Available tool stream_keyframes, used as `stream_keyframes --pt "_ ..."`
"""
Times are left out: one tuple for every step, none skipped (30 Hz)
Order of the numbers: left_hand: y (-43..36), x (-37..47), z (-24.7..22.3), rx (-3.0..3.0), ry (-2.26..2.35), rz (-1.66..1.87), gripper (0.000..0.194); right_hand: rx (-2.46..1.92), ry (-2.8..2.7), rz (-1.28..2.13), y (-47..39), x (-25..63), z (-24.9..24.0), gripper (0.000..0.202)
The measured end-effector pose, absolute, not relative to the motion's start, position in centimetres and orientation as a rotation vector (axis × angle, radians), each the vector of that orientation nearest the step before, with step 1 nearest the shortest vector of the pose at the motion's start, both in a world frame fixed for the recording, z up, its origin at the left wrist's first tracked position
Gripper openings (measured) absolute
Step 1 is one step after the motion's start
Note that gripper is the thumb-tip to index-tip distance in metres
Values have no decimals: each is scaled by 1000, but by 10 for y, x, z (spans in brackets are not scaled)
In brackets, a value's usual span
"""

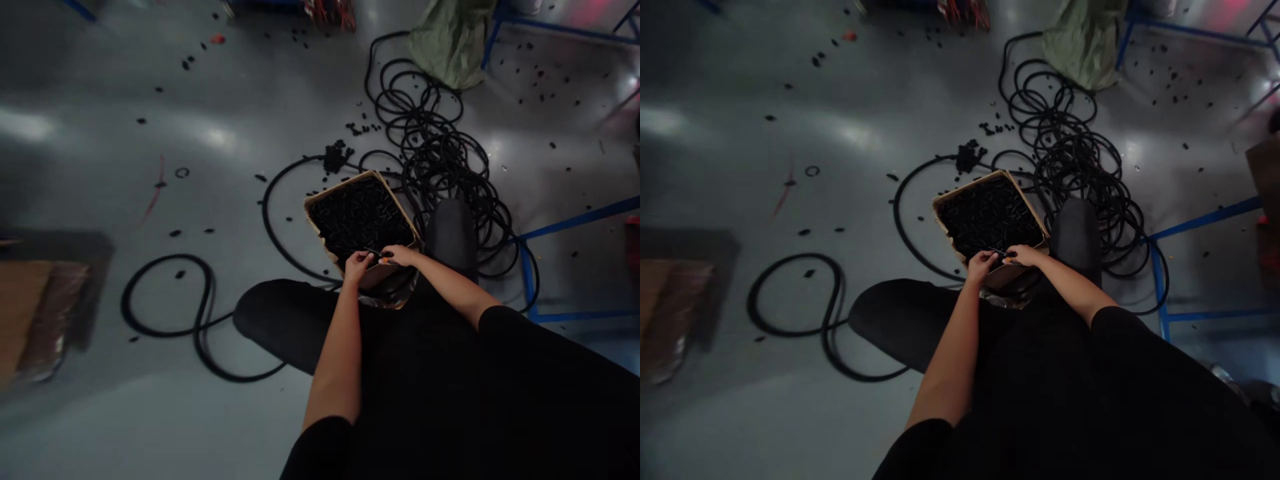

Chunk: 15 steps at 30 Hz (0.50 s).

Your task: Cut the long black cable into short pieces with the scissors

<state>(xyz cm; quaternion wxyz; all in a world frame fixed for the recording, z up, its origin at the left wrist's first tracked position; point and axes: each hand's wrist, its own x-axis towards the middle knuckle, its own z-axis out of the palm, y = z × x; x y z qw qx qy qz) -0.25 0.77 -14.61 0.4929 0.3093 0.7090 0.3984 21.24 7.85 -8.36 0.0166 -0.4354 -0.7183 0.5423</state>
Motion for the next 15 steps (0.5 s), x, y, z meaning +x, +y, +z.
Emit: stream_keyframes --pt "8 -2 -146 754 1720 992 27 -1357 -2249 1666 80 212 -85 34" --pt "8 -3 -146 757 1722 1018 31 -1359 -2263 1650 81 211 -87 36" --pt "8 -3 -146 760 1726 1044 35 -1358 -2270 1639 82 210 -88 38" --pt "8 -4 -145 764 1732 1068 38 -1358 -2276 1629 83 210 -89 39" --pt "7 -4 -144 769 1738 1086 40 -1362 -2279 1618 83 209 -90 41" --pt "7 -5 -142 777 1743 1099 41 -1366 -2279 1611 83 209 -90 43" --pt "7 -5 -140 788 1743 1105 41 -1370 -2279 1605 83 209 -90 44" --pt "6 -4 -139 803 1736 1102 41 -1372 -2278 1602 82 209 -90 44" --pt "6 -4 -137 820 1722 1092 42 -1372 -2276 1601 82 210 -90 45" --pt "5 -3 -135 838 1703 1079 42 -1368 -2274 1600 82 210 -90 45" --pt "4 -3 -134 856 1683 1064 43 -1361 -2272 1599 82 210 -89 45" --pt "4 -3 -132 872 1666 1052 44 -1355 -2269 1596 82 210 -88 46" --pt "4 -3 -131 887 1653 1042 45 -1353 -2266 1589 82 210 -88 47" --pt "3 -5 -129 898 1649 1036 44 -1356 -2263 1579 82 210 -87 47" --pt "4 -7 -128 908 1654 1032 44 -1363 -2259 1568 82 210 -86 48"
